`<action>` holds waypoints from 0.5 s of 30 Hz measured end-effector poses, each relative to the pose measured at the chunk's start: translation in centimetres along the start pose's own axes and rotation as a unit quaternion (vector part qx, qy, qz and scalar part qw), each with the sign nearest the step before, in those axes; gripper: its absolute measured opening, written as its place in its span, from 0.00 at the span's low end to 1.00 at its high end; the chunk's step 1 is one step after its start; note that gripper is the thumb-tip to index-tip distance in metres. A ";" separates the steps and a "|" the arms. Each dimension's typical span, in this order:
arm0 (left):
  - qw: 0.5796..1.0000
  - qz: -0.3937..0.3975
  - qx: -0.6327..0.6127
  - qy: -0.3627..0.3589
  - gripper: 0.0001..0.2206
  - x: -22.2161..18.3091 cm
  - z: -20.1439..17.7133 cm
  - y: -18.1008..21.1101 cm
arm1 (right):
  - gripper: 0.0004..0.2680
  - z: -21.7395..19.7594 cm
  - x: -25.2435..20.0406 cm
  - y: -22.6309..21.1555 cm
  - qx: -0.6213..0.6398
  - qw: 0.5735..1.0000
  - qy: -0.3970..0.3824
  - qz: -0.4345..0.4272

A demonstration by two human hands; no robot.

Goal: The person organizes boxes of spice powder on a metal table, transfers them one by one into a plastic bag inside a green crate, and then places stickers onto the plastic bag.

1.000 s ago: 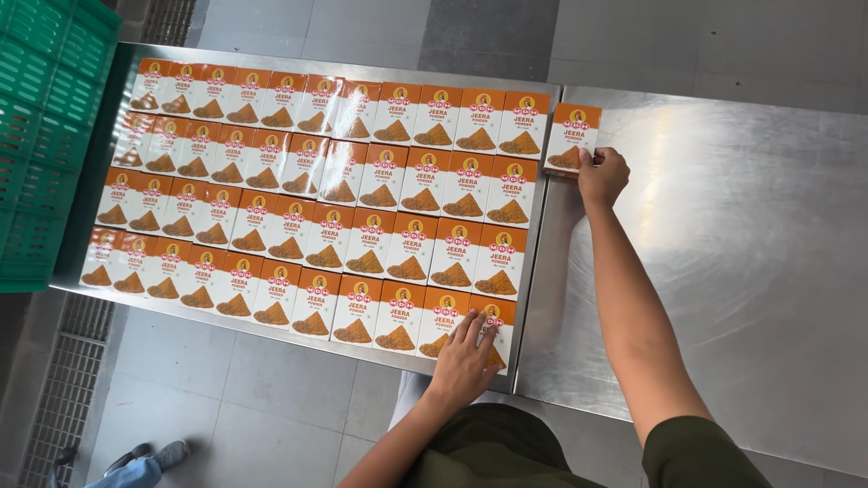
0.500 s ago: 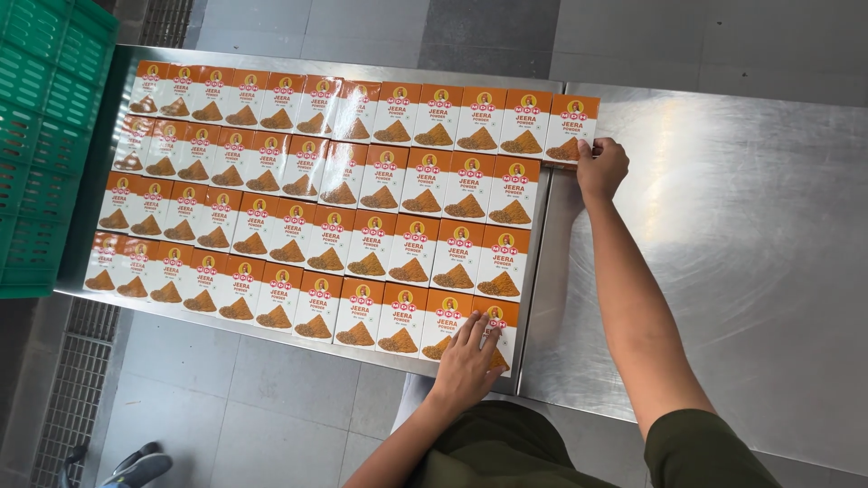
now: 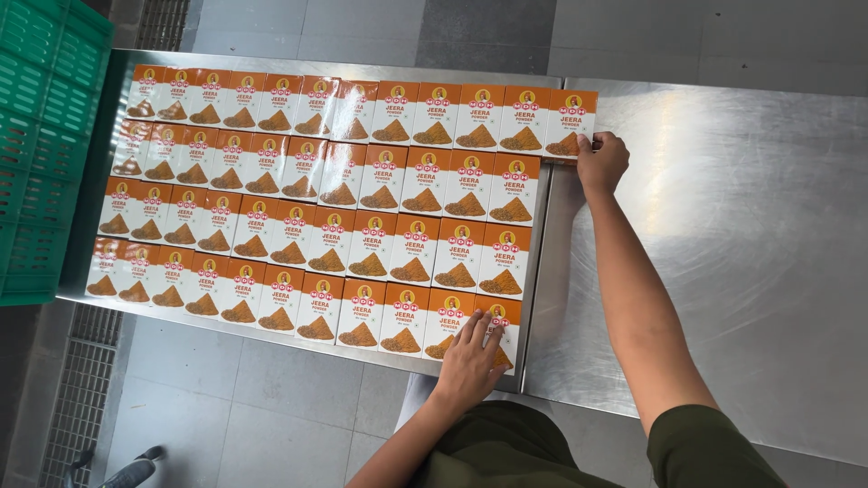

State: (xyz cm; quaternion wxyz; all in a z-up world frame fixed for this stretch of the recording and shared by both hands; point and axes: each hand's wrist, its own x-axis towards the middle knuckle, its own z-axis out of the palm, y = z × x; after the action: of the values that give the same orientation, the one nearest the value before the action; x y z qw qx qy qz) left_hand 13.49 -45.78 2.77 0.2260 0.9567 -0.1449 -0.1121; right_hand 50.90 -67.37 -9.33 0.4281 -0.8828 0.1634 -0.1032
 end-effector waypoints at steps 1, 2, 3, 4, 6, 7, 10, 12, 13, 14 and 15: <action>1.000 0.000 0.000 0.000 0.31 0.0 0.0 -0.1 | 0.09 0.2 0.2 0.4 0.000 1.000 0.000 0.000; 1.000 0.003 -0.002 0.002 0.31 0.0 0.1 -0.1 | 0.10 0.3 0.4 0.8 0.000 1.000 0.004 -0.010; 1.000 0.006 -0.003 0.004 0.30 -0.1 0.1 -0.2 | 0.10 0.5 0.5 1.1 0.000 1.000 0.007 -0.020; 1.000 0.005 -0.004 0.006 0.30 -0.1 0.0 -0.2 | 0.10 0.7 0.8 2.1 -0.001 1.000 0.007 -0.022; 0.999 0.006 -0.048 0.019 0.29 -0.3 -0.3 -0.4 | 0.12 1.3 1.4 3.9 0.011 0.999 0.016 -0.040; 0.999 0.006 -0.049 0.022 0.29 -0.6 -0.4 -0.7 | 0.12 1.2 1.0 4.2 0.011 0.999 0.017 -0.042; 0.990 0.024 -0.133 0.050 0.28 -1.4 -1.0 -2.0 | 0.13 0.6 -1.1 4.2 0.018 0.997 0.048 -0.060; 0.987 0.035 -0.146 0.060 0.26 -2.3 -1.9 -3.1 | 0.14 -0.1 -4.3 3.0 0.024 0.991 0.072 -0.109; 0.986 0.036 -0.147 0.067 0.26 -2.9 -2.3 -4.0 | 0.14 -0.9 -6.9 1.7 0.025 0.990 0.074 -0.116; 0.986 0.045 -0.136 0.082 0.25 -3.7 -2.7 -5.0 | 0.13 -1.4 -9.6 0.2 0.035 0.988 0.069 -0.135; 0.986 0.054 -0.126 0.097 0.25 -4.5 -3.2 -6.1 | 0.13 -1.8 -12.5 -1.2 0.045 0.985 0.064 -0.154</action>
State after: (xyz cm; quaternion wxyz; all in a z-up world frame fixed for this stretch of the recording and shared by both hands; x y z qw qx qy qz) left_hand 11.55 -37.77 3.38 0.3632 0.9178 -0.1585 -0.0241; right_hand 39.02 -63.31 -7.82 0.4352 -0.8689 0.0476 -0.2310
